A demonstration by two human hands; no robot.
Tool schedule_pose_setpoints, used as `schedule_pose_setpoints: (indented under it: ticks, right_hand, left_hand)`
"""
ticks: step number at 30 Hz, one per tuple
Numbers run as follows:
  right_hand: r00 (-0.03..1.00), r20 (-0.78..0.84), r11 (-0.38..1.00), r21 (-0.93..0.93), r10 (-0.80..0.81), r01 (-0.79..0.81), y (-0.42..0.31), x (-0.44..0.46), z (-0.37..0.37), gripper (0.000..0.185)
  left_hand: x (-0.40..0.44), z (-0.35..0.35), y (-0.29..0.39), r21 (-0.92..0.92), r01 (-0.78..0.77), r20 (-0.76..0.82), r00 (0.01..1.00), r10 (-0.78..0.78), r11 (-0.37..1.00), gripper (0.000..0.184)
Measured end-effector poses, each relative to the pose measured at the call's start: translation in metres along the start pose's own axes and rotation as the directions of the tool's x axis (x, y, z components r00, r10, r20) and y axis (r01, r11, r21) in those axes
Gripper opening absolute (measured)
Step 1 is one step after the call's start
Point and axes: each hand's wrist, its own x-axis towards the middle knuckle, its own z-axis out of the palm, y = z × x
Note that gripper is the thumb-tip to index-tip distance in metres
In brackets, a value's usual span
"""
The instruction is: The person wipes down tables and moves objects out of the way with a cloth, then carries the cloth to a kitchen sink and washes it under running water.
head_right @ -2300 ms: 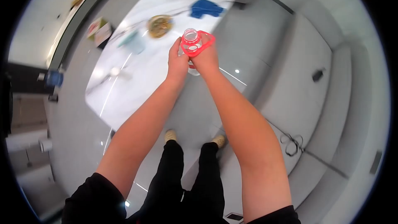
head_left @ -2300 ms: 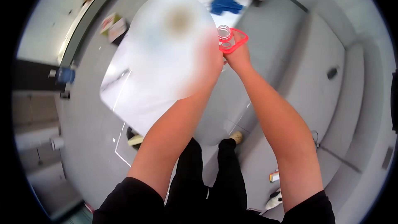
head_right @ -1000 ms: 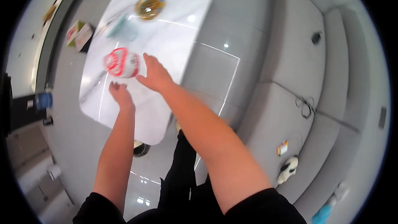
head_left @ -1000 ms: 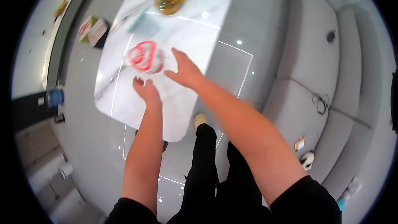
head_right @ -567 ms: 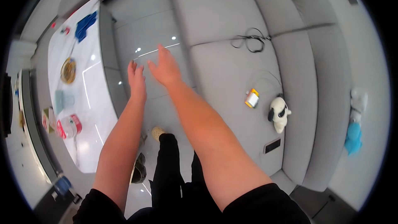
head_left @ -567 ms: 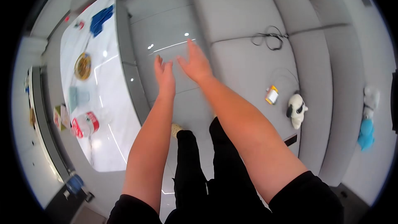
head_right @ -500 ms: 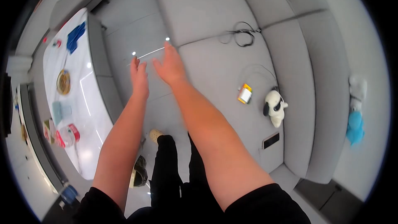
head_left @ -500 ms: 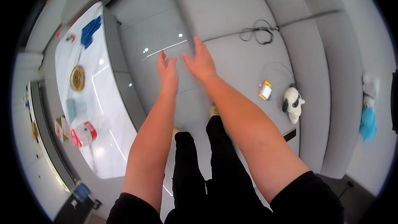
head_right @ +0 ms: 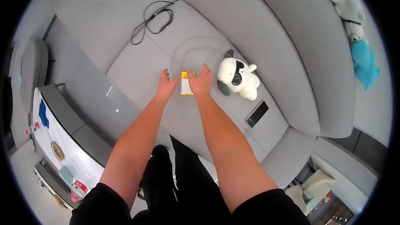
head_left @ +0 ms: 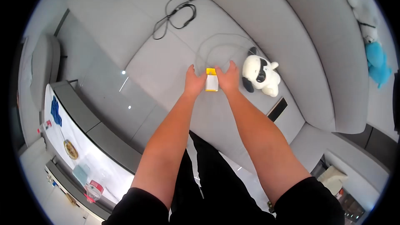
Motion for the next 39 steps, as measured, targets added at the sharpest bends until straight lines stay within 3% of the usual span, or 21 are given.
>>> schedule_pose_setpoints:
  ticks: [2, 4, 6, 8, 10, 11, 13, 17, 20, 24, 25, 27, 29, 31, 34, 36, 39]
  right_hand:
    - [0.975, 0.100, 0.980, -0.003, 0.197, -0.198, 0.030, 0.010, 0.001, 0.077]
    - [0.970, 0.144, 0.980, -0.008, 0.198, -0.199, 0.059, 0.011, 0.021, 0.076]
    - [0.963, 0.194, 0.981, -0.007, 0.189, -0.192, 0.073, 0.012, 0.035, 0.074]
    - [0.890, 0.352, 0.935, 0.092, 0.290, -0.341, 0.069, 0.016, 0.043, 0.076]
    - [0.899, 0.317, 0.931, 0.105, 0.302, -0.350, 0.065, 0.018, 0.054, 0.075]
    - [0.909, 0.272, 0.927, 0.114, 0.316, -0.356, 0.063, 0.018, 0.057, 0.073]
    - [0.895, 0.328, 0.905, 0.196, 0.302, -0.378, 0.066, 0.022, 0.061, 0.070]
    - [0.879, 0.386, 0.854, 0.317, 0.281, -0.412, 0.040, 0.020, 0.053, 0.062]
    - [0.917, 0.322, 0.873, 0.344, 0.234, -0.344, 0.000, 0.005, 0.047, 0.057]
    - [0.960, 0.251, 0.914, 0.347, 0.124, -0.209, -0.055, -0.018, 0.058, 0.054]
    - [0.957, 0.280, 0.879, 0.434, 0.077, -0.197, -0.075, -0.027, 0.054, 0.052]
    - [0.950, 0.312, 0.839, 0.517, -0.002, -0.168, -0.106, -0.050, 0.057, 0.051]
    - [0.974, 0.222, 0.779, 0.620, -0.056, -0.096, -0.127, -0.075, 0.074, 0.050]
    - [0.967, 0.235, 0.769, 0.635, -0.099, -0.076, -0.152, -0.109, 0.077, 0.049]
    - [0.958, 0.206, 0.744, 0.668, -0.201, 0.013, -0.187, -0.169, 0.084, 0.048]
    - [0.937, 0.178, 0.721, 0.685, -0.300, 0.101, -0.207, -0.217, 0.090, 0.048]
    - [0.880, 0.130, 0.596, 0.779, -0.456, 0.195, -0.244, -0.301, 0.095, 0.044]
  left_hand:
    - [0.006, 0.023, -0.004, 0.020, 0.086, 0.023, 0.996, -0.086, 0.996, 0.073]
    - [0.007, 0.033, 0.000, 0.224, 0.145, 0.115, 0.978, -0.174, 0.964, 0.070]
    - [0.018, 0.047, -0.026, 0.297, 0.137, 0.089, 0.981, -0.170, 0.945, 0.066]
    - [0.028, 0.051, -0.036, 0.366, 0.132, 0.051, 0.985, -0.162, 0.921, 0.062]
    - [0.032, 0.049, -0.030, 0.280, 0.254, 0.218, 0.922, -0.319, 0.926, 0.059]
    - [0.029, 0.047, -0.028, 0.281, 0.262, 0.213, 0.921, -0.326, 0.923, 0.059]
    - [0.022, 0.036, -0.010, 0.087, 0.387, 0.287, 0.873, -0.395, 0.918, 0.050]
    - [0.022, 0.020, -0.010, 0.056, 0.375, 0.308, 0.875, -0.373, 0.925, 0.048]
    - [0.009, -0.001, 0.008, -0.098, 0.351, 0.288, 0.906, -0.311, 0.931, 0.048]
    - [-0.010, -0.051, 0.018, -0.345, 0.252, 0.183, 0.963, -0.199, 0.904, 0.047]
    - [-0.017, -0.066, 0.022, -0.401, 0.189, 0.137, 0.980, -0.145, 0.896, 0.047]
    - [-0.035, -0.098, 0.030, -0.412, 0.118, 0.061, 0.993, -0.102, 0.903, 0.047]
    - [-0.057, -0.134, 0.040, -0.424, 0.041, -0.027, 0.998, -0.058, 0.905, 0.047]
    - [-0.084, -0.166, 0.045, -0.326, -0.003, -0.066, 0.998, -0.020, 0.945, 0.045]
    - [-0.128, -0.211, 0.029, -0.373, -0.146, -0.161, 0.983, 0.091, 0.916, 0.047]
    - [-0.167, -0.242, 0.013, -0.341, -0.244, -0.276, 0.949, 0.152, 0.908, 0.050]
    - [-0.239, -0.301, -0.001, -0.154, -0.405, -0.456, 0.838, 0.298, 0.901, 0.052]
